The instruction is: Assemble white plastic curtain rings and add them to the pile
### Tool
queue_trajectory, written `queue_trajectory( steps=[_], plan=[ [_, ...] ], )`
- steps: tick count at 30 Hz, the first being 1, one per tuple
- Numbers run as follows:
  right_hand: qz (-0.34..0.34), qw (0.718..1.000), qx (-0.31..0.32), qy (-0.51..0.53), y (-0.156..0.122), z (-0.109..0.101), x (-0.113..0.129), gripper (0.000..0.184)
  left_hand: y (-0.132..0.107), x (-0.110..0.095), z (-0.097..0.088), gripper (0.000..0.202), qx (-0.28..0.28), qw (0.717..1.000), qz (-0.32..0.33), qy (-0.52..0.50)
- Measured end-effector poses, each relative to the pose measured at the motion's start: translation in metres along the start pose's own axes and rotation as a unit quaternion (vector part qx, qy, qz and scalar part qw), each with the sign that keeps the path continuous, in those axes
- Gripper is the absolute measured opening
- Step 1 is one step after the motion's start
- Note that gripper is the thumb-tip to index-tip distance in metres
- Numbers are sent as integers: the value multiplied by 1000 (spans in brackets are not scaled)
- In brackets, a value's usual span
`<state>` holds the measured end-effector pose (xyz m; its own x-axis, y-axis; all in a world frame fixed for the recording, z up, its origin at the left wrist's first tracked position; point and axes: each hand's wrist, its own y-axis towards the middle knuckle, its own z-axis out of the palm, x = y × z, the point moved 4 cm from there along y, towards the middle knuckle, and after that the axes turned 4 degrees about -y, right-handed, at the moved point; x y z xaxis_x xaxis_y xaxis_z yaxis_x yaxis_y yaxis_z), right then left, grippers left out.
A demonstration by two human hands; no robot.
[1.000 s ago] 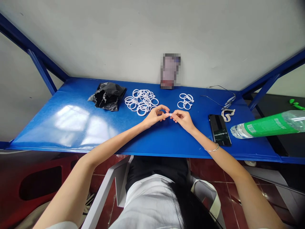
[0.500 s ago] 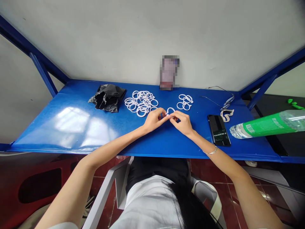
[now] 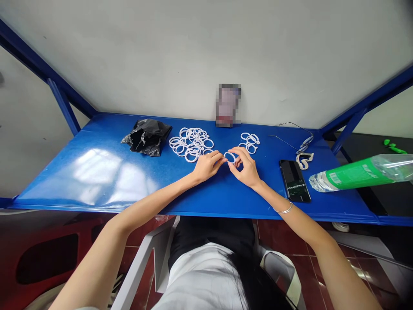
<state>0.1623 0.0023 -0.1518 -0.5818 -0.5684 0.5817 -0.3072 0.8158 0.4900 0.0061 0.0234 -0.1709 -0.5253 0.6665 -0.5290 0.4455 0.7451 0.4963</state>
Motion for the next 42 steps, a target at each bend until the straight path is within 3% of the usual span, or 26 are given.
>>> queue_trajectory(
  steps=[4, 16, 28, 37, 42],
  plan=[
    [10, 999, 36, 22, 0, 4, -4, 36, 0, 1, 1, 43, 8, 1000, 2, -4],
    [21, 995, 76, 56, 1, 9, -12, 32, -1, 5, 2, 37, 13, 1000, -13, -8],
    [11, 999, 46, 0, -1, 6, -7, 31, -1, 5, 0, 34, -2, 1000, 8, -4],
    [-6, 994, -28, -108, 0, -5, -1, 27, 0, -1, -3, 44, -16, 997, 43, 64],
    [-7, 992, -26, -126, -1, -5, -5, 29, 0, -3, -3, 43, -32, 996, 46, 65]
  ],
)
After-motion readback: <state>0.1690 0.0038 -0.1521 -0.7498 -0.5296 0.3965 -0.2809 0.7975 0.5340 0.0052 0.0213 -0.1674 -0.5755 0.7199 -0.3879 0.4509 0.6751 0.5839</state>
